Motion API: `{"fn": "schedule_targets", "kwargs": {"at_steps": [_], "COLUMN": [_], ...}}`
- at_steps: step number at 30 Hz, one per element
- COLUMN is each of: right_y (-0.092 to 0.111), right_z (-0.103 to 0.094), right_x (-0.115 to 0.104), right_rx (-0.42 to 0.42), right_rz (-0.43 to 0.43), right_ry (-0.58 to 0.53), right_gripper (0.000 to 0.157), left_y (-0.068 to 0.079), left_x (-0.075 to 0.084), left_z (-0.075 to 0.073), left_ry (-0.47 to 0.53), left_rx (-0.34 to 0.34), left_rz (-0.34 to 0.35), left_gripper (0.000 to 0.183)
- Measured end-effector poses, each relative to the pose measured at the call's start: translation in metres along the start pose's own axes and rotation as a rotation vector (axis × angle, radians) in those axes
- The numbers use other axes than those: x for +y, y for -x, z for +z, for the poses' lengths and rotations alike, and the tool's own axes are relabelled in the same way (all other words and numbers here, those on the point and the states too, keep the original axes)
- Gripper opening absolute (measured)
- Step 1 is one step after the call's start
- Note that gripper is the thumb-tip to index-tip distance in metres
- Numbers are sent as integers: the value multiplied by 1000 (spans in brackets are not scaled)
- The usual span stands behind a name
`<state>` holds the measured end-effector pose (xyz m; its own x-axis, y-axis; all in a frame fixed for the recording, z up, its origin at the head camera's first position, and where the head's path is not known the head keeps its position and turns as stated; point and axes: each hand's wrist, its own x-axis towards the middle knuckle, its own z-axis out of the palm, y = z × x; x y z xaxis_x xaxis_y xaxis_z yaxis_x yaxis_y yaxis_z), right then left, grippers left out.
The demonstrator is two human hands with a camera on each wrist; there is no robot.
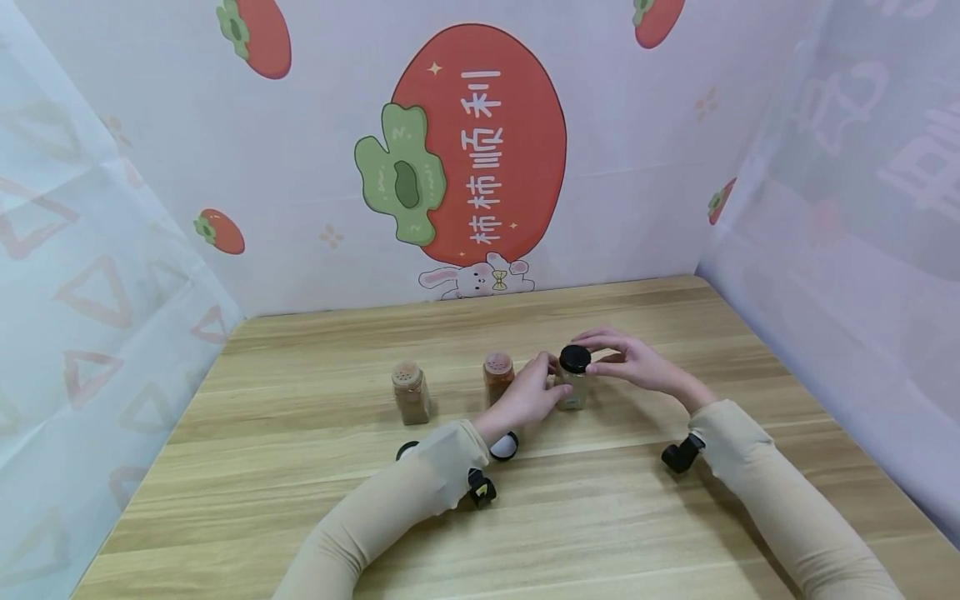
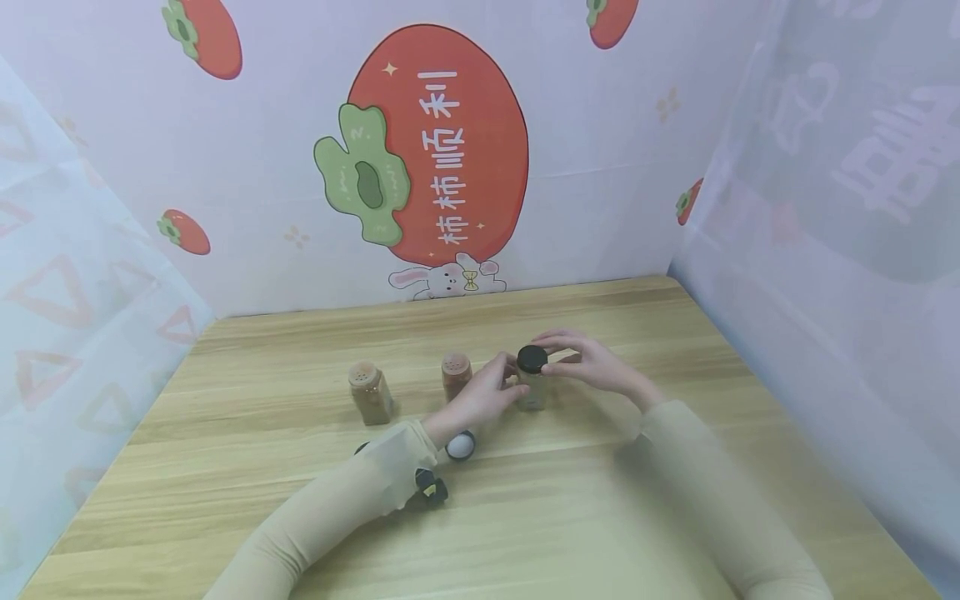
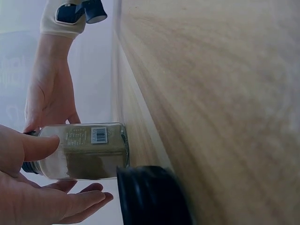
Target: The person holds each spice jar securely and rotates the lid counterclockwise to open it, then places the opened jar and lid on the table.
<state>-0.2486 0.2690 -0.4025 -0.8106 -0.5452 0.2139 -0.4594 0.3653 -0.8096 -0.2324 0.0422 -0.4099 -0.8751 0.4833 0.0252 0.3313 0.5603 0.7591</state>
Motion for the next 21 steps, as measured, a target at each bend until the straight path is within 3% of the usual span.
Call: {"fn": "schedule_targets", "kwargs": {"at_steps": [7,21], "right_y": [0,5], "right_z": [0,10], "right_x": [1,-2], "right_rx": [18,159], "right_rz": [-19,-29], "right_ry": [-19,-51], "right_gripper": [39,37], "left_y": [1,3], "left_x": [1,2], "left_z": [-1,-2], "left_ry": [3,16], "left_rx": [2,0], "left_rz": [2,1], "left_gripper": [39,39]}}
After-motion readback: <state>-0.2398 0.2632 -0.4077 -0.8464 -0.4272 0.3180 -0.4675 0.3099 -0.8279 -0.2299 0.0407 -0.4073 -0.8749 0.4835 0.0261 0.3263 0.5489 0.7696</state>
